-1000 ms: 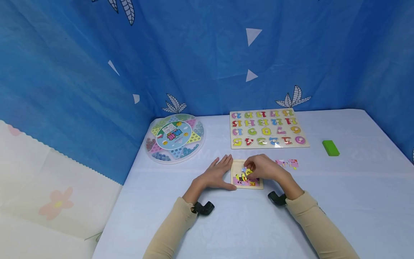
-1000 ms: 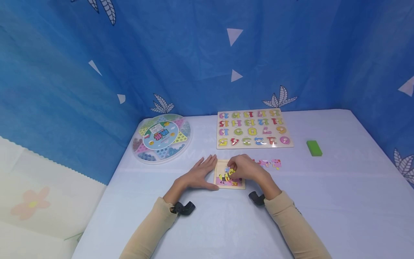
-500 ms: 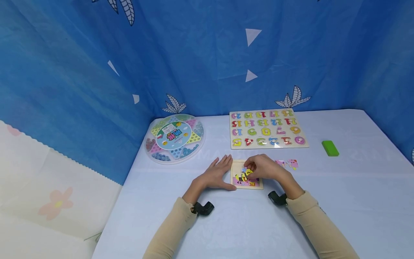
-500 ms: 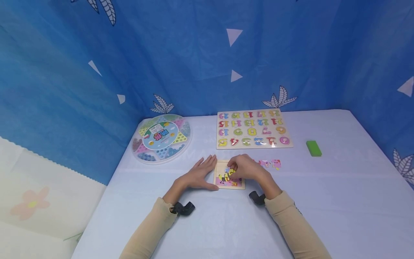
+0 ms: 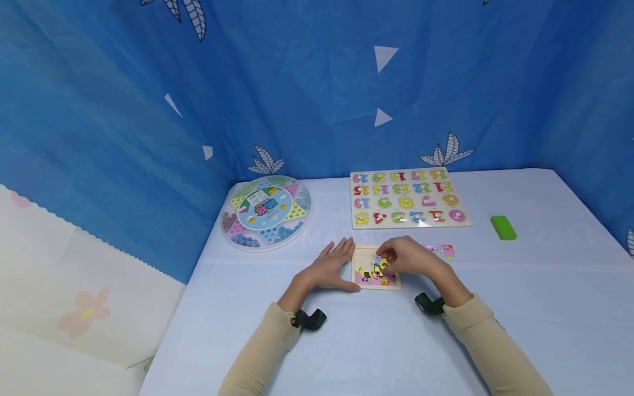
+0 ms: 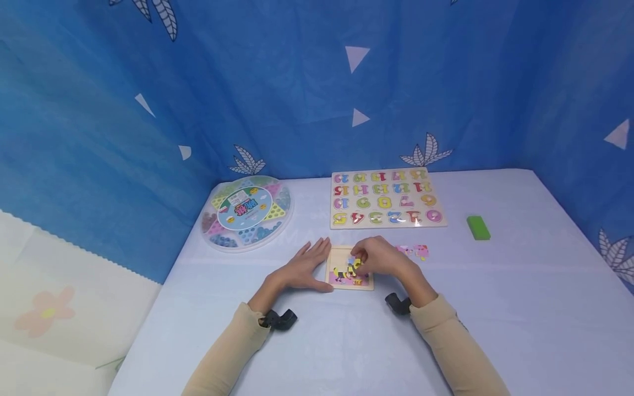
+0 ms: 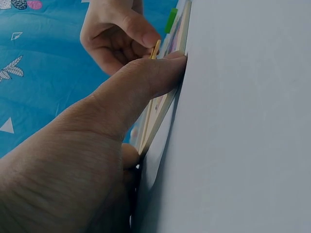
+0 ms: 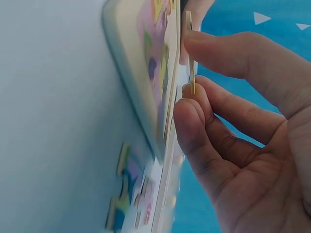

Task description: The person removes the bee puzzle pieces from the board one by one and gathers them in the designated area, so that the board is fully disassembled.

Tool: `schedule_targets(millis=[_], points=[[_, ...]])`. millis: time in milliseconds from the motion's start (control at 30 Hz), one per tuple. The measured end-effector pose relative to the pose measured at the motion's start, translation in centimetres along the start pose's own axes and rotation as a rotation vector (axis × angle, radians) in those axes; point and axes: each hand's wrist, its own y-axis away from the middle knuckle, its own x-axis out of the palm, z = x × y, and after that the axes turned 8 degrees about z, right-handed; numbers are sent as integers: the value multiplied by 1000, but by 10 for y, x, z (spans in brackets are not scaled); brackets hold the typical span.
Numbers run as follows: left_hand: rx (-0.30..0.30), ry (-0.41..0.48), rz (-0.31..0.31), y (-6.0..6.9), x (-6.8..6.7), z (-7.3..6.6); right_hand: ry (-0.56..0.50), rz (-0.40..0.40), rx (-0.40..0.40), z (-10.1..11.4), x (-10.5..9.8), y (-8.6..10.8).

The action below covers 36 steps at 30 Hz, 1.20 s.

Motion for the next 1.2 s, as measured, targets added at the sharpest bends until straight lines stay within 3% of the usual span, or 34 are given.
schedule_targets(millis=[1200], points=[[-4,8,0,-1,2,1,-2,-69,53,-41,-18,39]])
